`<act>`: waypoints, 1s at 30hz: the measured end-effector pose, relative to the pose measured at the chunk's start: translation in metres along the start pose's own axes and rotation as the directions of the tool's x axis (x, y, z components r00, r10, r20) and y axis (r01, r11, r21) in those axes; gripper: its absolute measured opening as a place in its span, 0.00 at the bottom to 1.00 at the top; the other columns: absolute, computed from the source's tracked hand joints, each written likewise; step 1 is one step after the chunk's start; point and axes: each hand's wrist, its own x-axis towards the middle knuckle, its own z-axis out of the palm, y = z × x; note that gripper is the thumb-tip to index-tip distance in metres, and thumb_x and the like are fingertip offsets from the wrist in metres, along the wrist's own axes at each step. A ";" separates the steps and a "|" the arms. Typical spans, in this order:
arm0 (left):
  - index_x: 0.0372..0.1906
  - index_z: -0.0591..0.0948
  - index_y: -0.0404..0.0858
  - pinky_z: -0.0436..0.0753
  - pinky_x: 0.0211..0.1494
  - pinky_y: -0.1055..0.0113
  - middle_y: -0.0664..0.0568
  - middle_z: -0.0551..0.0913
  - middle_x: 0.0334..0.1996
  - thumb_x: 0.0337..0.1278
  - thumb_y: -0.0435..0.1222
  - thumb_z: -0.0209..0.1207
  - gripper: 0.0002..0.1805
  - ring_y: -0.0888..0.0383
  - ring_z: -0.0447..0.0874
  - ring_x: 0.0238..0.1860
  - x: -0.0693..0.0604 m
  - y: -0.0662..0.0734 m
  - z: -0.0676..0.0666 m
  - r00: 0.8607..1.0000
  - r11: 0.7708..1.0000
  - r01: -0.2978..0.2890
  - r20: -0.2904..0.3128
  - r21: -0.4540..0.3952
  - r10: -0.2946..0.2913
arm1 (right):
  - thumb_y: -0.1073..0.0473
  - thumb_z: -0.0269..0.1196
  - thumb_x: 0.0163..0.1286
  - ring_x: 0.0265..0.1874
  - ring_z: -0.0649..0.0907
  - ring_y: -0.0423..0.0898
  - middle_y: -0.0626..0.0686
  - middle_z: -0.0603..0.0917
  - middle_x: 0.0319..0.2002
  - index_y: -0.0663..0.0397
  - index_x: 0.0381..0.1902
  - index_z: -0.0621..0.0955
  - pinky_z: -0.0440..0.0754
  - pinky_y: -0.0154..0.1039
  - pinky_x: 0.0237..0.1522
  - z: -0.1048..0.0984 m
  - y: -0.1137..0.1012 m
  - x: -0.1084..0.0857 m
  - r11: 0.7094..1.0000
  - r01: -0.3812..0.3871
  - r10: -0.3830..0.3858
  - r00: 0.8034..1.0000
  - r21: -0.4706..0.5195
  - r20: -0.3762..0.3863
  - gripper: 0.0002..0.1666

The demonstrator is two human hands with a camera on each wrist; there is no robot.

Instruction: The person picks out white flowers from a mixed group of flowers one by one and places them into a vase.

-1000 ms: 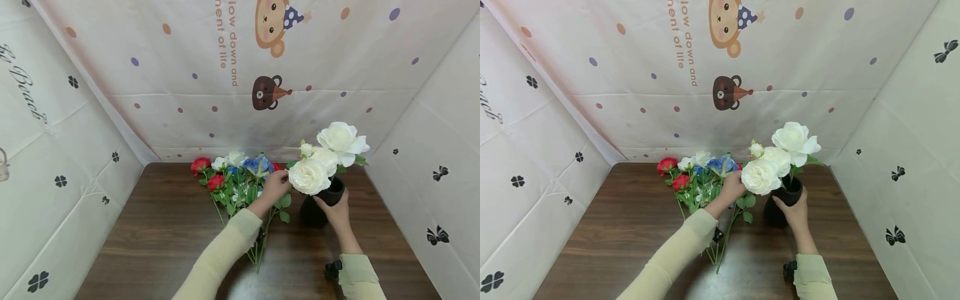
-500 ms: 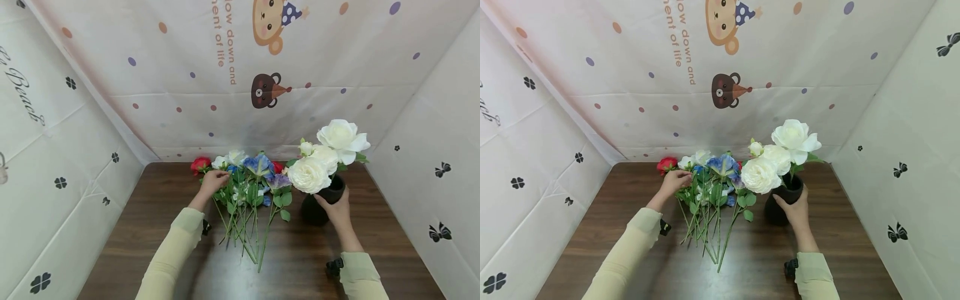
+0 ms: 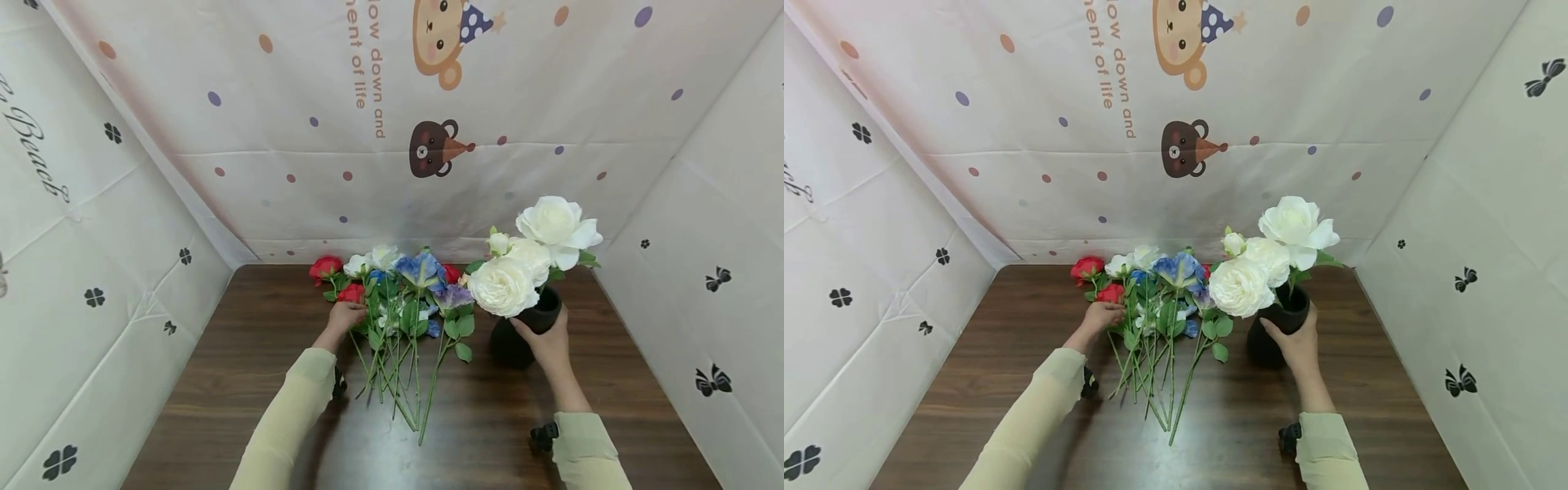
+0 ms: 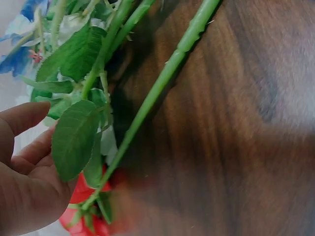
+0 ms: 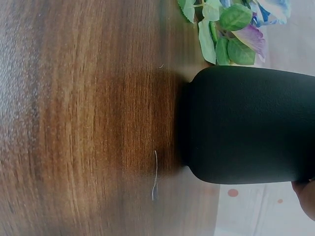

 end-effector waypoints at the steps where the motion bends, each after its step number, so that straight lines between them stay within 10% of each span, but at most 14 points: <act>1: 0.57 0.84 0.27 0.84 0.50 0.62 0.32 0.84 0.58 0.71 0.33 0.57 0.17 0.41 0.85 0.55 0.000 -0.001 0.001 1.000 1.000 0.008 0.001 -0.003 -0.008 | 0.63 0.72 0.62 0.76 0.62 0.58 0.61 0.57 0.79 0.54 0.82 0.47 0.59 0.59 0.77 0.000 0.000 0.000 1.000 -0.002 0.002 1.000 -0.002 0.001 0.61; 8: 0.57 0.84 0.25 0.86 0.45 0.64 0.30 0.78 0.65 0.69 0.31 0.59 0.17 0.45 0.88 0.46 0.004 -0.004 0.005 1.000 1.000 0.008 0.030 -0.029 -0.008 | 0.63 0.72 0.61 0.76 0.62 0.59 0.61 0.57 0.79 0.52 0.83 0.47 0.58 0.58 0.77 -0.001 0.000 -0.001 1.000 -0.009 0.009 1.000 -0.002 0.000 0.62; 14: 0.39 0.89 0.25 0.82 0.33 0.67 0.37 0.91 0.34 0.61 0.29 0.63 0.09 0.61 0.82 0.24 0.010 0.000 0.007 1.000 0.998 0.008 -0.016 0.068 -0.007 | 0.63 0.72 0.62 0.76 0.62 0.58 0.60 0.57 0.79 0.52 0.83 0.47 0.58 0.58 0.77 0.000 0.000 0.000 1.000 -0.010 0.010 1.000 -0.003 0.001 0.62; 18: 0.16 0.81 0.35 0.74 0.28 0.67 0.50 0.80 0.15 0.56 0.28 0.62 0.14 0.59 0.73 0.19 0.012 0.004 0.011 0.999 0.985 0.024 -0.045 0.173 -0.016 | 0.63 0.72 0.61 0.76 0.61 0.59 0.62 0.57 0.79 0.54 0.82 0.47 0.57 0.59 0.77 0.000 0.001 0.000 1.000 -0.013 0.013 1.000 -0.007 -0.003 0.62; 24: 0.08 0.69 0.45 0.69 0.26 0.66 0.57 0.69 0.09 0.53 0.29 0.62 0.22 0.57 0.68 0.17 0.017 0.005 0.016 0.994 0.964 0.078 -0.093 0.256 -0.056 | 0.62 0.72 0.62 0.77 0.61 0.60 0.63 0.56 0.79 0.55 0.82 0.46 0.57 0.60 0.78 0.000 0.001 0.000 1.000 -0.019 0.019 1.000 -0.012 -0.001 0.62; 30: 0.06 0.68 0.45 0.71 0.24 0.67 0.57 0.72 0.08 0.52 0.26 0.59 0.23 0.59 0.71 0.15 0.018 0.003 0.014 0.996 0.990 0.064 -0.067 0.125 -0.056 | 0.62 0.72 0.62 0.77 0.60 0.60 0.62 0.55 0.80 0.53 0.83 0.46 0.57 0.60 0.78 -0.001 0.000 0.000 1.000 -0.012 0.012 1.000 -0.013 0.005 0.62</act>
